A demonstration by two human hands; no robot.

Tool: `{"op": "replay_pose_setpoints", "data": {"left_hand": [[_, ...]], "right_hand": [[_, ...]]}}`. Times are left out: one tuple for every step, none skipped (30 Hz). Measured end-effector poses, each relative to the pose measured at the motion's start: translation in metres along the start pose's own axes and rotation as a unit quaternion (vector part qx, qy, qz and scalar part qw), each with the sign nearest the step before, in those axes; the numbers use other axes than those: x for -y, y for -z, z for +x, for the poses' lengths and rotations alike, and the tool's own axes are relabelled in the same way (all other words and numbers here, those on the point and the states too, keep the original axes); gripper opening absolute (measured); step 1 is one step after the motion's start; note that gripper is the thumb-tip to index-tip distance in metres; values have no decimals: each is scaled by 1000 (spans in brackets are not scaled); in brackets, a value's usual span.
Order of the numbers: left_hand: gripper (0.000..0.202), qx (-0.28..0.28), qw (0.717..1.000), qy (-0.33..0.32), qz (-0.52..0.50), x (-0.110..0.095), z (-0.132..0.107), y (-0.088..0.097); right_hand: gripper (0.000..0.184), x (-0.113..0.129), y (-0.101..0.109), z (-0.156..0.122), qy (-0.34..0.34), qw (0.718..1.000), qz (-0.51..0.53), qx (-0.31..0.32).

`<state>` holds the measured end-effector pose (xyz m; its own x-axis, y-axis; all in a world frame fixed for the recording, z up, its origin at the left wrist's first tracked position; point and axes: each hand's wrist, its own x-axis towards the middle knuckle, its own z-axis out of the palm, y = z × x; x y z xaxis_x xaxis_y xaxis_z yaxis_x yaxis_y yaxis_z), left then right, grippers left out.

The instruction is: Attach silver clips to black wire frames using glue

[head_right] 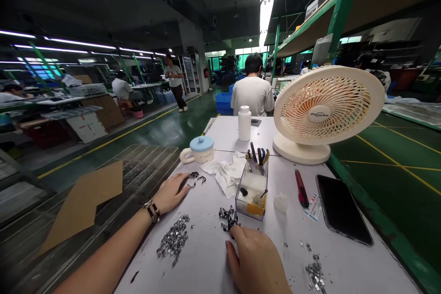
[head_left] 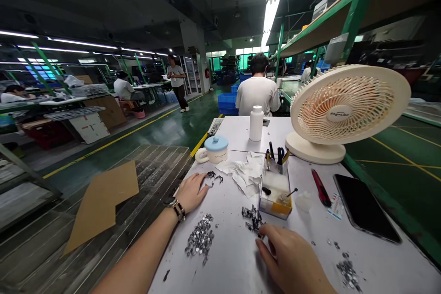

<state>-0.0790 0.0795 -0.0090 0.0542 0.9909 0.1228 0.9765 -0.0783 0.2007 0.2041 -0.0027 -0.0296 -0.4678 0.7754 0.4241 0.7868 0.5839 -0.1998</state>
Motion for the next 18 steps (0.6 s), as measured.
{"op": "replay_pose_setpoints", "data": {"left_hand": [[40, 2, 1000, 0, 2, 0, 0, -1], [40, -1, 1000, 4, 5, -1, -1, -1], [39, -6, 1000, 9, 9, -1, -2, 0], [37, -11, 1000, 14, 13, -2, -3, 0], [34, -16, 1000, 18, 16, -3, -4, 1], [32, -19, 999, 20, 18, -3, -5, 2], [29, -19, 999, 22, 19, -4, -5, 3], [27, -18, 999, 23, 18, -4, -5, 3], [26, -17, 999, 22, 16, -3, -4, 4], [25, -15, 1000, 22, 13, -2, -4, 3], [24, -15, 1000, 21, 9, -1, -2, 3], [24, -16, 1000, 22, 6, 1, -1, 2], [24, -20, 1000, 24, 2, 3, 1, 1], [24, -24, 999, 27, -1, 5, 2, 0], [24, -28, 999, 31, -4, 6, 3, -1], [24, -31, 999, 35, -6, 8, 4, -3], [23, -33, 999, 38, -8, 10, 5, -4], [23, -31, 999, 39, -12, 10, 5, -5]], "right_hand": [[5, 0, 0, 0, 0, 1000, 0, -1], [5, 0, 1, 0, -1, 1000, 0, -1], [6, 1, 1, 0, -1, 1000, -1, -2], [6, 1, 1, 1, -3, 1000, -1, -4], [6, 2, 2, 1, -5, 1000, -1, -5], [7, 3, 2, 2, -8, 1000, -2, -6], [7, 3, 3, 2, -11, 1000, -3, -8], [7, 4, 3, 3, -13, 1000, -4, -10], [7, 5, 4, 3, -15, 1000, -4, -12], [8, 5, 4, 3, -17, 1000, -4, -14], [8, 6, 5, 4, -17, 1000, -3, -15], [8, 6, 5, 4, -17, 1000, -3, -16], [8, 6, 6, 4, -16, 1000, -2, -16], [8, 6, 6, 4, -16, 1000, -2, -16], [9, 7, 7, 4, -16, 1000, -1, -16], [9, 7, 7, 3, -15, 1000, 0, -15], [9, 7, 7, 3, -15, 1000, 1, -14], [9, 7, 7, 3, -15, 1000, 1, -14]]}}
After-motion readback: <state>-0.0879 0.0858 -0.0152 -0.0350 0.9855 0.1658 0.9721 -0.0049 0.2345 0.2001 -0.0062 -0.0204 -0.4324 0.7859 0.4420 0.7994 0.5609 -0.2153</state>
